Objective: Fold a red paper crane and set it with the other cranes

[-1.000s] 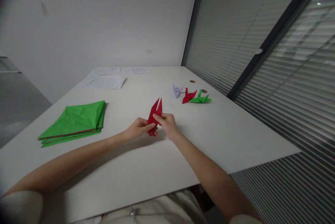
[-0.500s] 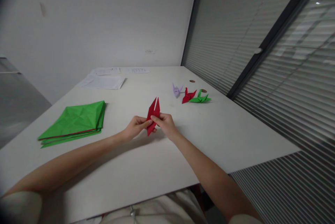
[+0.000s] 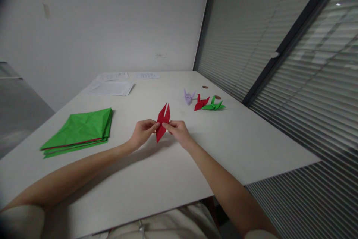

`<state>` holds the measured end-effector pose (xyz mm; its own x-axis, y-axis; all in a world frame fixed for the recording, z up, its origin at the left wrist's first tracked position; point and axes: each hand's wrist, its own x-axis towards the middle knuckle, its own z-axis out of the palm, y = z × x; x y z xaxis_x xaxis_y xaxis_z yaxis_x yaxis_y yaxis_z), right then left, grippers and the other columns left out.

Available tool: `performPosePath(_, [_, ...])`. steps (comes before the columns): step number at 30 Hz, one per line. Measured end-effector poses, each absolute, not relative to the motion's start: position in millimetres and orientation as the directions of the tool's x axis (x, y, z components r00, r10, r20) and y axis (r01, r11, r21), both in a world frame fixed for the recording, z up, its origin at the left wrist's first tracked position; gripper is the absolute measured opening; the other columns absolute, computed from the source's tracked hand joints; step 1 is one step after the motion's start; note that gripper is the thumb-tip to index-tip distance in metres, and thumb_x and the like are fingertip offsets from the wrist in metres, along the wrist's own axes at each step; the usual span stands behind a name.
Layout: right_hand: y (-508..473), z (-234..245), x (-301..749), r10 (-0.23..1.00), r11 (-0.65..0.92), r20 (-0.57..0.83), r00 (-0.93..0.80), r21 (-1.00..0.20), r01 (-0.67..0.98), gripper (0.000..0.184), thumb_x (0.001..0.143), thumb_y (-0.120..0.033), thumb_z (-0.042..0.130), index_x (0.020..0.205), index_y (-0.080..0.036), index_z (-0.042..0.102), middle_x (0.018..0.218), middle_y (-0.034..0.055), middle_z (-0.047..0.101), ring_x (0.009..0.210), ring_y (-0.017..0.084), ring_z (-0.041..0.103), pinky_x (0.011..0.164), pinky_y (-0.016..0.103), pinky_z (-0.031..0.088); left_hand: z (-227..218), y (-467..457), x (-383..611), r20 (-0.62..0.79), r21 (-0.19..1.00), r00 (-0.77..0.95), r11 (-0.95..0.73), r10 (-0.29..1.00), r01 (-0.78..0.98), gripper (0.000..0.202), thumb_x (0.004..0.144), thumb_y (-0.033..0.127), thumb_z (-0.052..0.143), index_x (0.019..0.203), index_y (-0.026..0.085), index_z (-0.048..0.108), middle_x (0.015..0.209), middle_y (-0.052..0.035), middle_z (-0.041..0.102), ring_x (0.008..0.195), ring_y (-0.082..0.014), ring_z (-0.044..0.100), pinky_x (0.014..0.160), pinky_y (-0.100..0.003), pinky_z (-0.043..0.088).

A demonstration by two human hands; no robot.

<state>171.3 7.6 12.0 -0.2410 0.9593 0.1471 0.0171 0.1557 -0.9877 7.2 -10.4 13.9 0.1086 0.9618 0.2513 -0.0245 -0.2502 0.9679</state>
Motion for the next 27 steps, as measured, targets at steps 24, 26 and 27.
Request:
performPosePath(24, [5.5,13.5,171.7,0.927,0.181,0.245,-0.284,-0.955,-0.236,0.032,0.067,-0.044,0.076,0.085,-0.018,0.069,0.061,-0.002,0.059,0.054,0.01,0.047,0.053,0.025,0.037,34.2,-19.3,4.8,-0.016,0.892,0.388,0.188,0.922,-0.411,0.034,0.056,0.033,0.086,0.07,0.009,0.068,0.061,-0.0028,0.067,0.05,-0.0091,0.057,0.051,-0.019,0.042])
performPosePath(26, [4.8,12.8,171.9,0.922,0.154,0.236,-0.308,-0.951,-0.268,0.03,0.067,-0.042,0.077,0.083,-0.018,0.07,0.063,-0.0012,0.06,0.055,0.01,0.048,0.054,0.025,0.038,34.3,-20.3,5.2,-0.012,0.892,0.415,0.196,0.91,-0.406,0.034,0.057,0.034,0.086,0.071,0.009,0.068,0.062,-0.0028,0.067,0.052,-0.0094,0.058,0.052,-0.019,0.043])
performPosePath(27, [4.3,12.9,172.1,0.92,0.141,0.23,-0.317,-0.95,-0.28,0.029,0.067,-0.042,0.077,0.082,-0.018,0.07,0.064,-0.001,0.061,0.055,0.01,0.048,0.054,0.025,0.038,34.2,-20.5,5.2,-0.012,0.893,0.423,0.2,0.906,-0.404,0.033,0.057,0.034,0.086,0.071,0.009,0.068,0.062,-0.0028,0.067,0.052,-0.0096,0.059,0.053,-0.02,0.043])
